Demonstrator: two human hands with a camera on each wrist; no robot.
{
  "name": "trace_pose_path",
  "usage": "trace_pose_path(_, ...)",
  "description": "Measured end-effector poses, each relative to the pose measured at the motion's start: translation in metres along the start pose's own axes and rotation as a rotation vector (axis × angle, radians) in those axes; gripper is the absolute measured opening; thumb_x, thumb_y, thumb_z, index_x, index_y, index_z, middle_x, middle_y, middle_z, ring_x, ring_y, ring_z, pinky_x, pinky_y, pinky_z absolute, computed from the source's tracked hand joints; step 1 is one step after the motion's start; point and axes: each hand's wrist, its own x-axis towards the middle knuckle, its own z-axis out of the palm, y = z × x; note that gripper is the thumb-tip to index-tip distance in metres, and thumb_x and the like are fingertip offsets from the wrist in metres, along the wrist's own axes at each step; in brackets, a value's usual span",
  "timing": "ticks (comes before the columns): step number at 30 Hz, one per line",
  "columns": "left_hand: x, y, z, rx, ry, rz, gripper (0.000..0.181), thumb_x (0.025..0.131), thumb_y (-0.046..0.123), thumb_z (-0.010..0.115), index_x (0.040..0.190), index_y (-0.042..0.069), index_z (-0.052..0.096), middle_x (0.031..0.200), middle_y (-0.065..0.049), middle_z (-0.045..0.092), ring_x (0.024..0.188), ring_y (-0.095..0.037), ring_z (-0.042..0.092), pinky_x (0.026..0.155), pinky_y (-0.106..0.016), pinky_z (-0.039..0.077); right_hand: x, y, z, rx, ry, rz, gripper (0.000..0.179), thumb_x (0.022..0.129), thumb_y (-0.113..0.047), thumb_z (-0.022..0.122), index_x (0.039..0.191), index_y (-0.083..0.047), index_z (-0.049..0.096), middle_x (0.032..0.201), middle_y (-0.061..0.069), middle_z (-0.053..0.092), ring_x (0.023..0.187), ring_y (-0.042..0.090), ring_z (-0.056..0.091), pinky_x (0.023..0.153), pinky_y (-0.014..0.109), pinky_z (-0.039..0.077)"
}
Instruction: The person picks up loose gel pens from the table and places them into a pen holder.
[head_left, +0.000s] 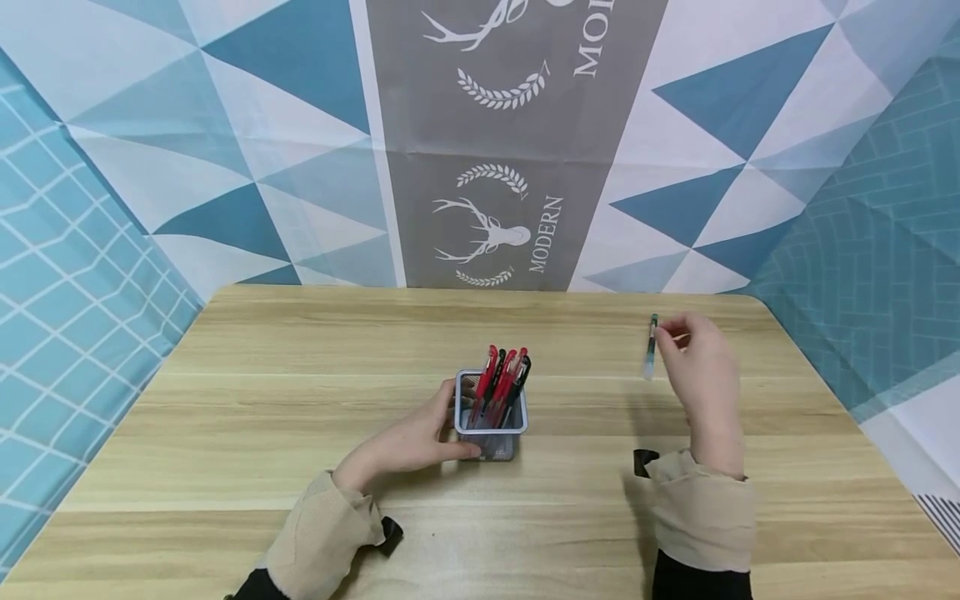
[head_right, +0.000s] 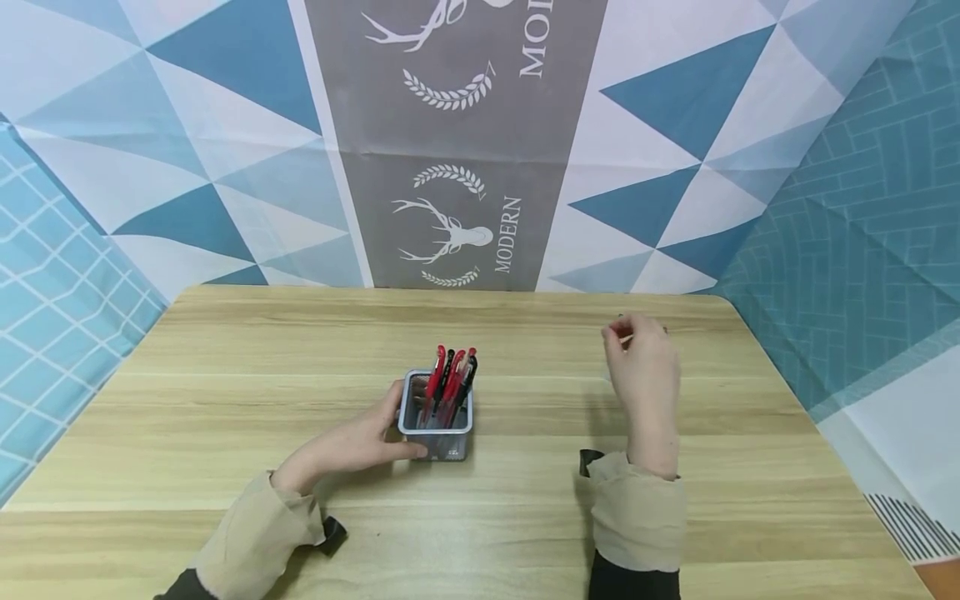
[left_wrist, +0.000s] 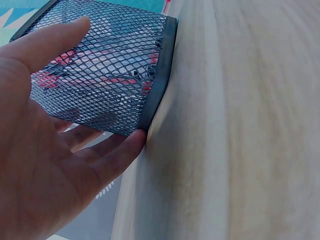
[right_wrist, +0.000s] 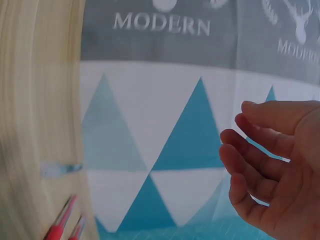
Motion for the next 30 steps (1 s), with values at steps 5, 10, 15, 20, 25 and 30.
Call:
trace_pose_path(5,0.000,0.000,0.001,-0.006,-0.003,-0.006,0.090,0.074,0.033,0.073,0.139,0.020,0.012,0.125,-0.006,0.048,0.117,-0.018,0.048,0.105,-0.041,0.031,0.002,0.019,-0.006,-0.024,-0.023,0.086,0.031,0.094,-0.024,0.047,0.107,0.002,0.057,0.101,0.021,0.058,0.086,0.033,0.054,0.065,0.040,0.044)
trace_pose_path(10,0.000,0.000,0.001,-0.006,-0.001,-0.010,0.090,0.074,0.033,0.073,0.139,0.020,0.012,0.126,-0.007,0.047,0.118,-0.018,0.047,0.105,-0.041,0.031,0.000,0.034,-0.011,-0.073,-0.070,0.187,0.037,0.093,-0.027,0.046,0.107,0.007,0.056,0.097,0.024,0.058,0.076,0.031,0.054,0.057,0.034,0.041)
trace_pose_path(15,0.000,0.001,0.000,-0.008,-0.002,-0.009,0.089,0.074,0.032,0.073,0.139,0.020,0.012,0.125,-0.007,0.048,0.117,-0.018,0.048,0.105,-0.041,0.032,-0.002,0.049,-0.015,-0.117,-0.115,0.276,0.037,0.092,-0.023,0.046,0.106,0.010,0.054,0.090,0.025,0.058,0.063,0.027,0.055,0.050,0.029,0.037)
trace_pose_path(20,0.000,0.001,0.001,-0.021,-0.007,-0.003,0.089,0.074,0.030,0.073,0.139,0.020,0.012,0.122,-0.005,0.050,0.114,-0.016,0.050,0.104,-0.039,0.032,-0.003,0.061,-0.017,-0.145,-0.207,0.353,0.037,0.090,-0.022,0.049,0.104,0.012,0.053,0.090,0.027,0.058,0.073,0.032,0.052,0.051,0.030,0.037)
trace_pose_path(25,-0.001,0.001,0.001,-0.018,-0.006,-0.008,0.088,0.074,0.031,0.073,0.138,0.020,0.013,0.121,-0.005,0.050,0.112,-0.015,0.050,0.103,-0.039,0.033,-0.002,0.068,-0.017,-0.165,-0.285,0.387,0.034,0.089,-0.019,0.051,0.102,0.013,0.054,0.087,0.026,0.058,0.078,0.034,0.051,0.054,0.031,0.038)
trace_pose_path(30,-0.001,0.002,0.000,-0.013,-0.005,-0.014,0.088,0.075,0.031,0.073,0.138,0.020,0.014,0.122,-0.006,0.049,0.113,-0.017,0.050,0.103,-0.040,0.033,-0.002,0.073,-0.017,-0.198,-0.359,0.377,0.033,0.088,-0.017,0.051,0.099,0.013,0.057,0.096,0.030,0.057,0.084,0.038,0.052,0.062,0.037,0.042)
